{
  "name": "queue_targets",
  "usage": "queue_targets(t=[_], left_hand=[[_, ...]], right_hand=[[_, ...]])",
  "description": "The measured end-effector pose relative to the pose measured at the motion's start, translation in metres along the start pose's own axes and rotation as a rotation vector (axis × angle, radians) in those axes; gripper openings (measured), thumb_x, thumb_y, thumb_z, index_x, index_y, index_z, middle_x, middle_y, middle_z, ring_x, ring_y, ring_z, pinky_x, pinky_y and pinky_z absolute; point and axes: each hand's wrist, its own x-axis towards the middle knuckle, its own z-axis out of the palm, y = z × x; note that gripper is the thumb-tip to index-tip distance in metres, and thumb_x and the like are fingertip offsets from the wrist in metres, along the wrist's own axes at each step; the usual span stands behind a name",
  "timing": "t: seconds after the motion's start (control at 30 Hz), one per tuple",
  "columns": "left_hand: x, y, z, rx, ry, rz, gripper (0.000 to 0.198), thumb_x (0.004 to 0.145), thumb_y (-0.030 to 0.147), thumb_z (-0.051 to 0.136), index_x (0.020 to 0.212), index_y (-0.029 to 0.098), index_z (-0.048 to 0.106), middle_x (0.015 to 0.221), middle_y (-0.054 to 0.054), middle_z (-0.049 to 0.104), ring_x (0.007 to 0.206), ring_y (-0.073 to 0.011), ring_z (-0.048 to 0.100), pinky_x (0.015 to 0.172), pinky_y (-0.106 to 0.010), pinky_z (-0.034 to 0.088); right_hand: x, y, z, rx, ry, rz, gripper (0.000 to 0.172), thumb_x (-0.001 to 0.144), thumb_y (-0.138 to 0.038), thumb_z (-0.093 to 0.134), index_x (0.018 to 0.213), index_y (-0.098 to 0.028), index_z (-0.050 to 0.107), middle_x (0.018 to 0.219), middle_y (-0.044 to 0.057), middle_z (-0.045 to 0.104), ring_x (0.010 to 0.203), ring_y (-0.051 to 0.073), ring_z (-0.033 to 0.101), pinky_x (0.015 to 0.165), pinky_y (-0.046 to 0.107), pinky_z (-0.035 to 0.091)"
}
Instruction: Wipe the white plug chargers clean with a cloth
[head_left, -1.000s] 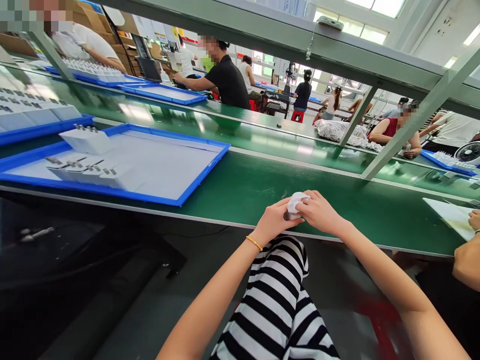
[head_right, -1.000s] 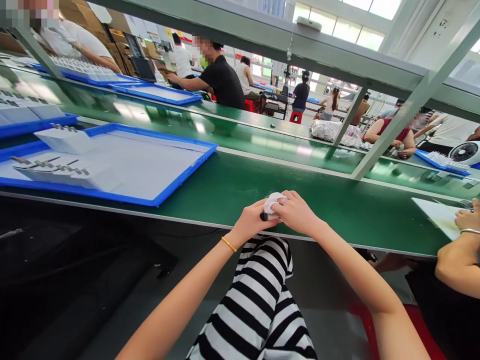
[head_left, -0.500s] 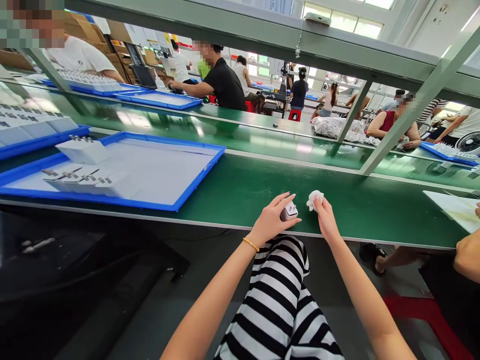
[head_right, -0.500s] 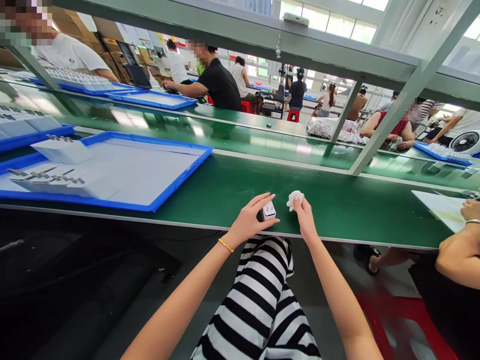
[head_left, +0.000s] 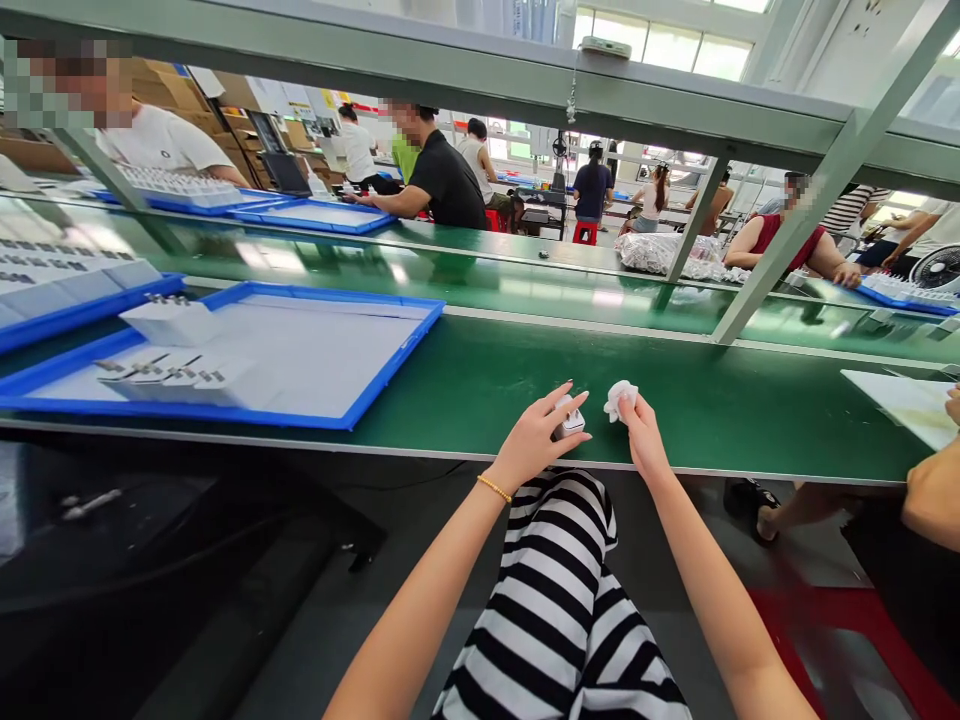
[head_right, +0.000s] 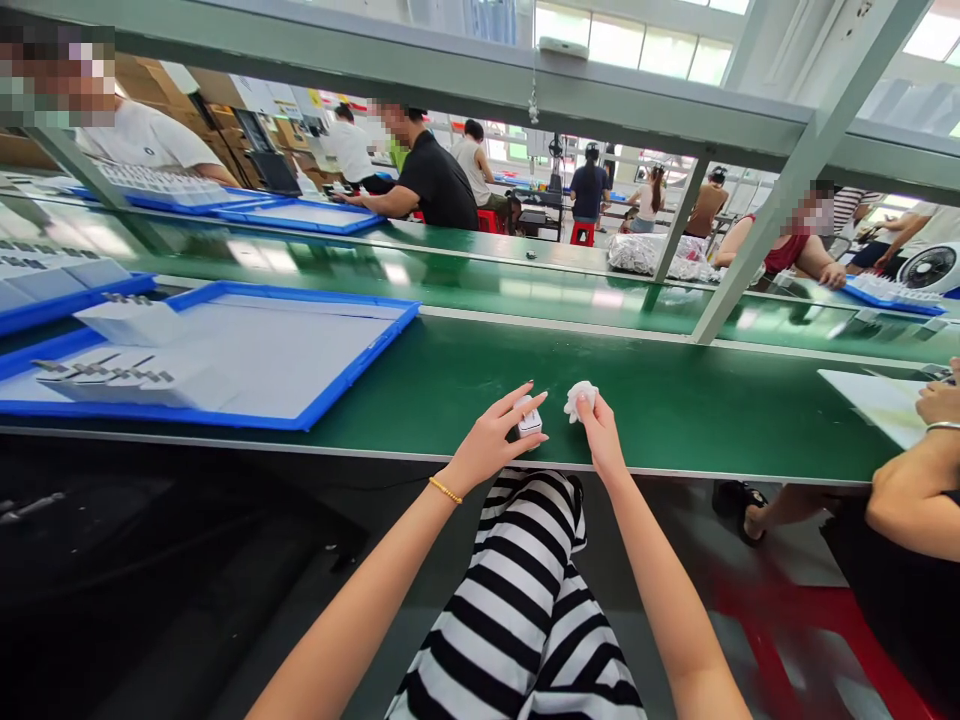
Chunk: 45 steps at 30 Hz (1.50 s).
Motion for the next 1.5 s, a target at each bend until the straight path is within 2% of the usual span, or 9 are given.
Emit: queue_targets(t=[0.13,0.27,0.63,0.93,1.03,1.1,1.23,1.4,1.5], left_hand=[[0.001,-0.003,0.001,0.071,0.039,0.063,0.053,0.09,0.044,0.06,0.14,0.029,0.05,0.147,-0.01,0.05,0.133,-0.0261,0.05,0.111,-0.046,0.04],[0.002,-0.006,0.004,0.061,0.072,0.097,0.046,0.089,0.043,0.063,0.131,0.024,0.059,0.137,-0.009,0.06,0.138,-0.0268,0.045,0.114,-0.049,0.036],[0.0,-0.011,0.006,-0.085,0.029,0.057,0.044,0.091,0.043,0.059,0.131,0.024,0.058,0.141,-0.01,0.057,0.143,-0.0248,0.038,0.12,-0.052,0.025],[0.001,-0.012,0.003,-0.087,0.02,0.038,0.04,0.089,0.042,0.062,0.125,0.027,0.063,0.136,-0.008,0.061,0.141,-0.0273,0.041,0.119,-0.055,0.027],[0.001,-0.011,0.005,-0.084,0.052,0.044,0.039,0.086,0.04,0.066,0.123,0.027,0.064,0.133,-0.008,0.063,0.138,-0.0275,0.044,0.116,-0.053,0.033],[0.001,-0.011,0.005,-0.11,0.059,0.037,0.041,0.086,0.039,0.067,0.125,0.027,0.063,0.134,-0.008,0.062,0.135,-0.0261,0.048,0.114,-0.048,0.039],[0.0,-0.009,0.005,-0.159,0.053,0.011,0.042,0.087,0.035,0.066,0.127,0.026,0.062,0.136,-0.008,0.06,0.126,-0.0219,0.057,0.108,-0.039,0.047],[0.0,-0.007,0.005,-0.159,0.057,0.028,0.041,0.087,0.036,0.065,0.126,0.025,0.062,0.135,-0.008,0.06,0.124,-0.0222,0.058,0.108,-0.04,0.047],[0.0,-0.007,0.004,-0.137,0.056,0.026,0.042,0.086,0.036,0.066,0.127,0.026,0.062,0.135,-0.007,0.061,0.124,-0.0224,0.058,0.108,-0.039,0.047]], right_hand=[[-0.001,0.0,0.0,0.034,0.01,-0.004,0.053,0.079,-0.071,0.054,0.093,-0.022,0.063,0.086,0.004,0.063,0.08,0.019,0.056,0.079,0.033,0.048],[-0.003,-0.001,0.0,0.047,0.007,-0.003,0.052,0.079,-0.071,0.055,0.093,-0.021,0.064,0.085,0.004,0.062,0.079,0.018,0.055,0.077,0.033,0.048],[-0.003,-0.001,0.0,0.127,0.019,-0.001,0.052,0.076,-0.071,0.06,0.09,-0.022,0.066,0.082,0.003,0.062,0.076,0.016,0.053,0.074,0.03,0.046],[-0.002,0.005,-0.001,0.145,0.023,-0.004,0.046,0.079,-0.067,0.061,0.089,-0.022,0.068,0.081,0.002,0.064,0.078,0.017,0.056,0.076,0.031,0.048],[-0.002,0.005,0.0,0.108,-0.04,0.003,0.045,0.078,-0.064,0.064,0.096,-0.023,0.067,0.089,0.003,0.067,0.086,0.02,0.061,0.084,0.034,0.049],[-0.002,0.004,0.001,0.084,-0.14,-0.001,0.048,0.075,-0.059,0.07,0.109,-0.025,0.065,0.104,0.003,0.068,0.098,0.022,0.062,0.095,0.037,0.048],[-0.003,0.001,0.006,0.057,-0.344,-0.014,0.063,0.074,-0.045,0.075,0.131,-0.03,0.053,0.132,0.002,0.059,0.126,0.023,0.052,0.112,0.04,0.036],[-0.001,0.0,0.011,0.067,-0.398,0.003,0.067,0.075,-0.038,0.073,0.138,-0.031,0.049,0.143,0.001,0.052,0.138,0.023,0.041,0.118,0.039,0.028],[0.001,0.003,0.014,0.086,-0.411,0.04,0.067,0.074,-0.034,0.07,0.138,-0.03,0.05,0.142,0.0,0.052,0.136,0.024,0.043,0.117,0.041,0.029]])
